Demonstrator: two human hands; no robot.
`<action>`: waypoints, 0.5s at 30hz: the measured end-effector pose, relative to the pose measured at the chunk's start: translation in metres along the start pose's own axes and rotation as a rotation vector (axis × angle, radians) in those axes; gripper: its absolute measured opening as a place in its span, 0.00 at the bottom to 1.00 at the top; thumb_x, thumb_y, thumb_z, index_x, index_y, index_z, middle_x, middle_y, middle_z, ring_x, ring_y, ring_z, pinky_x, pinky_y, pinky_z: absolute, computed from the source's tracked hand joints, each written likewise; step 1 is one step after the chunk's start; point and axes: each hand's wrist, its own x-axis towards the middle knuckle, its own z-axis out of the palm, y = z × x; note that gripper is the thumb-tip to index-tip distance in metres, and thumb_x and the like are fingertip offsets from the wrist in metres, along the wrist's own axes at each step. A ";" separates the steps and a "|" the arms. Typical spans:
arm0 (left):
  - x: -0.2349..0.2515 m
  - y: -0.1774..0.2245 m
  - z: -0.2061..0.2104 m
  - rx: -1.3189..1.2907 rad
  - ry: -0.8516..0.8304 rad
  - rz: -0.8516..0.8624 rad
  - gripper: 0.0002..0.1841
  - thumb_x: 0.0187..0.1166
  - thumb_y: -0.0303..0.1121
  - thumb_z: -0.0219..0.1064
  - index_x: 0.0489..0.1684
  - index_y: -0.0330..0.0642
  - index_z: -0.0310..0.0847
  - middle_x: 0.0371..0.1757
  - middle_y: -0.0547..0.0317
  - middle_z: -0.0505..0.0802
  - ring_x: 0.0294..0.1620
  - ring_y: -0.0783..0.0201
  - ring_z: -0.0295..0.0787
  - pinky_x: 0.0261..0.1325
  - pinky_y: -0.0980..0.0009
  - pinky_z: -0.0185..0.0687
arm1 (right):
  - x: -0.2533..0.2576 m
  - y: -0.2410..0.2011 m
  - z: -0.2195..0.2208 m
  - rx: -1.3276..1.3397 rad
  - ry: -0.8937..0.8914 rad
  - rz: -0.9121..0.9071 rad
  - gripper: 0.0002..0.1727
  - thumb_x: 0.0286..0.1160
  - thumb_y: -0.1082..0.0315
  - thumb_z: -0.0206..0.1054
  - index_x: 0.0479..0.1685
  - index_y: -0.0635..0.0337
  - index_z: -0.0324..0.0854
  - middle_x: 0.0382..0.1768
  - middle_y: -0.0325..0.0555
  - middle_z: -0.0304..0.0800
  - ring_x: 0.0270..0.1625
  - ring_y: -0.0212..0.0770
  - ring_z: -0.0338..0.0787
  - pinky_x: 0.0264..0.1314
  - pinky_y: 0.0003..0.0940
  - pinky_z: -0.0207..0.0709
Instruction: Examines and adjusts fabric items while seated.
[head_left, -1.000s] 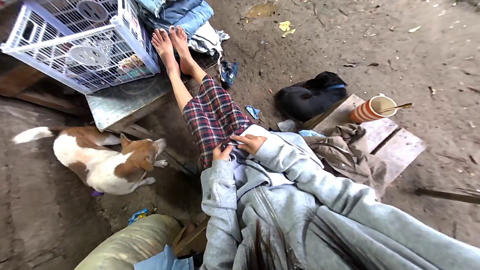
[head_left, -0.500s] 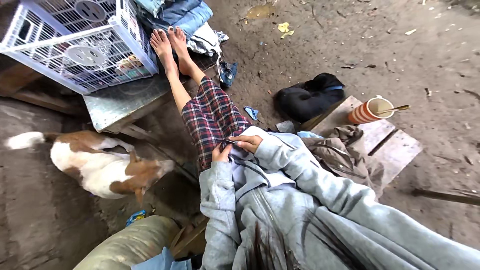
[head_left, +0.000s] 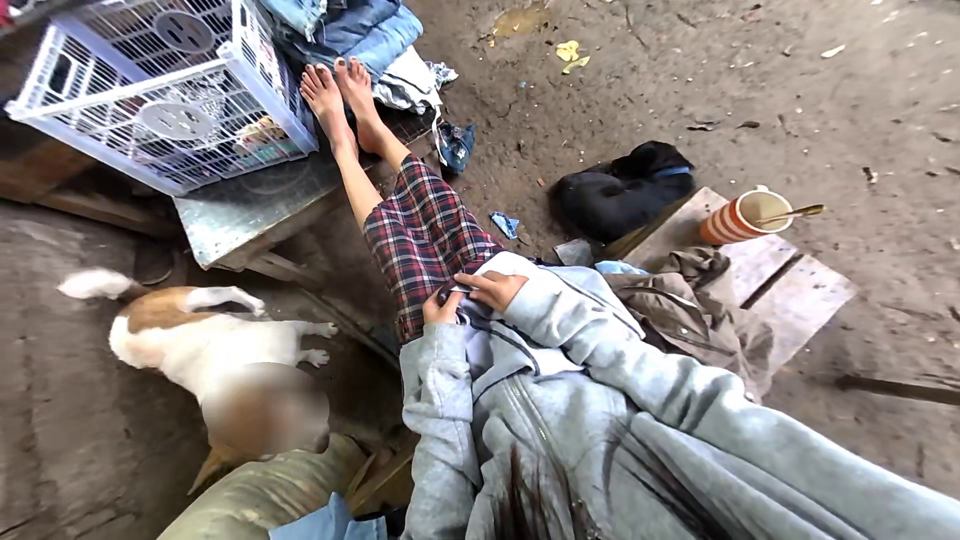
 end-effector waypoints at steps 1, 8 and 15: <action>0.001 -0.001 0.000 0.003 -0.003 0.004 0.08 0.74 0.16 0.66 0.48 0.20 0.81 0.38 0.50 0.90 0.37 0.75 0.85 0.49 0.76 0.82 | 0.001 0.005 0.003 0.069 0.033 -0.033 0.24 0.92 0.59 0.54 0.82 0.52 0.76 0.63 0.68 0.88 0.62 0.69 0.90 0.67 0.67 0.76; 0.004 -0.002 0.000 0.041 -0.029 0.049 0.11 0.75 0.16 0.67 0.52 0.20 0.83 0.44 0.47 0.91 0.44 0.74 0.85 0.56 0.76 0.80 | 0.006 0.026 0.007 0.656 0.008 0.005 0.23 0.90 0.63 0.52 0.71 0.68 0.80 0.22 0.34 0.80 0.24 0.21 0.72 0.33 0.21 0.68; 0.000 0.005 -0.001 0.071 0.029 -0.054 0.09 0.75 0.16 0.66 0.49 0.20 0.81 0.38 0.49 0.88 0.37 0.73 0.82 0.48 0.75 0.80 | -0.005 0.012 0.000 0.093 -0.007 -0.032 0.27 0.91 0.57 0.54 0.86 0.53 0.70 0.62 0.69 0.89 0.61 0.71 0.90 0.67 0.69 0.75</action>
